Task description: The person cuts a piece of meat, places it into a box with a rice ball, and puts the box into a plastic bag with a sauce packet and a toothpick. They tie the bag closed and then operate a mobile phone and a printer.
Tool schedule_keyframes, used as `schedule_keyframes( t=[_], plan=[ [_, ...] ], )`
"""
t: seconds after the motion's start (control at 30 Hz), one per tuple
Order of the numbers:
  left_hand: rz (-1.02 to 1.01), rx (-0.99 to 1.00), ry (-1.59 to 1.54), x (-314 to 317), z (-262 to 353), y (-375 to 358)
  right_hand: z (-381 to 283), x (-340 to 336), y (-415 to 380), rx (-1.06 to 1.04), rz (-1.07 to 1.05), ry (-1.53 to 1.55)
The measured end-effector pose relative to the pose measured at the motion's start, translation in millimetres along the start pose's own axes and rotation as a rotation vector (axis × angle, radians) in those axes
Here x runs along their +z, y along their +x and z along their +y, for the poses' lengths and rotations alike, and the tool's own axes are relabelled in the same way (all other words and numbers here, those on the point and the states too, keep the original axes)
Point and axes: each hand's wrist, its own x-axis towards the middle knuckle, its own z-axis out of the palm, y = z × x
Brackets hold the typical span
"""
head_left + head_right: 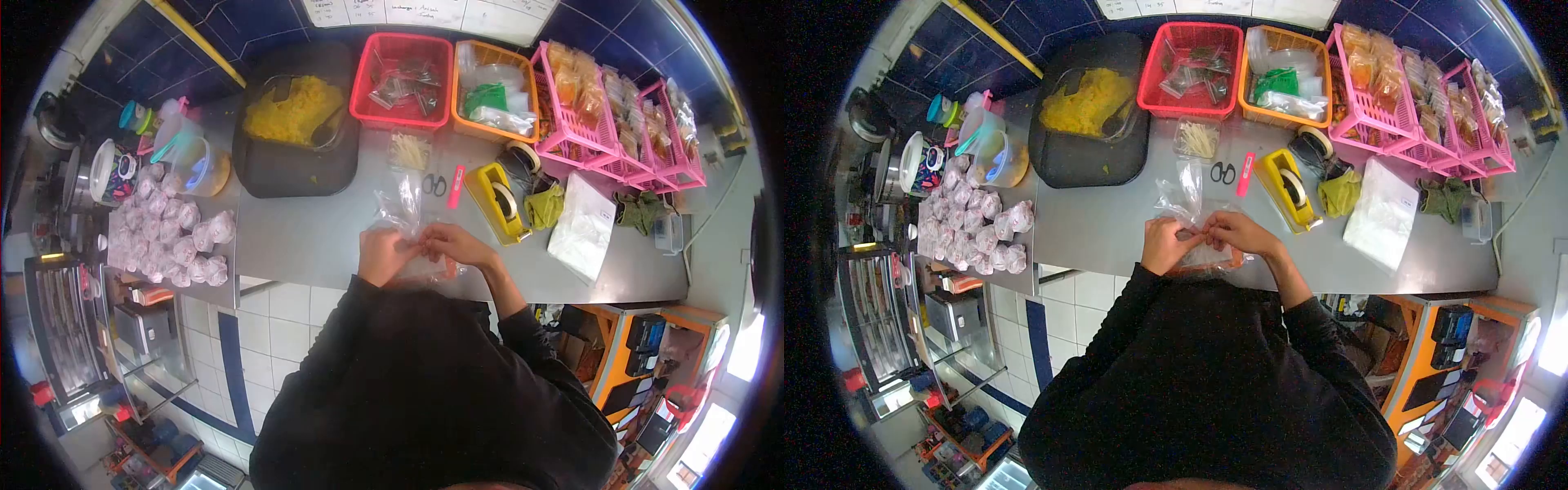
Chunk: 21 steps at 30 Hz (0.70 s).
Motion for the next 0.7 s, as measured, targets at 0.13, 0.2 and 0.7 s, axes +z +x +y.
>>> schedule_keyframes(
  t=[0.13,0.2,0.7],
  plan=[
    [0.031,-0.012,-0.005,3,0,-1,-9,9,-4,0.013,0.060,-0.118],
    [0.035,-0.011,-0.023,4,0,1,-4,10,-3,-0.015,0.098,-0.143],
    [0.102,-0.011,-0.065,10,8,0,8,49,-16,-0.148,0.590,-0.541]
  ],
)
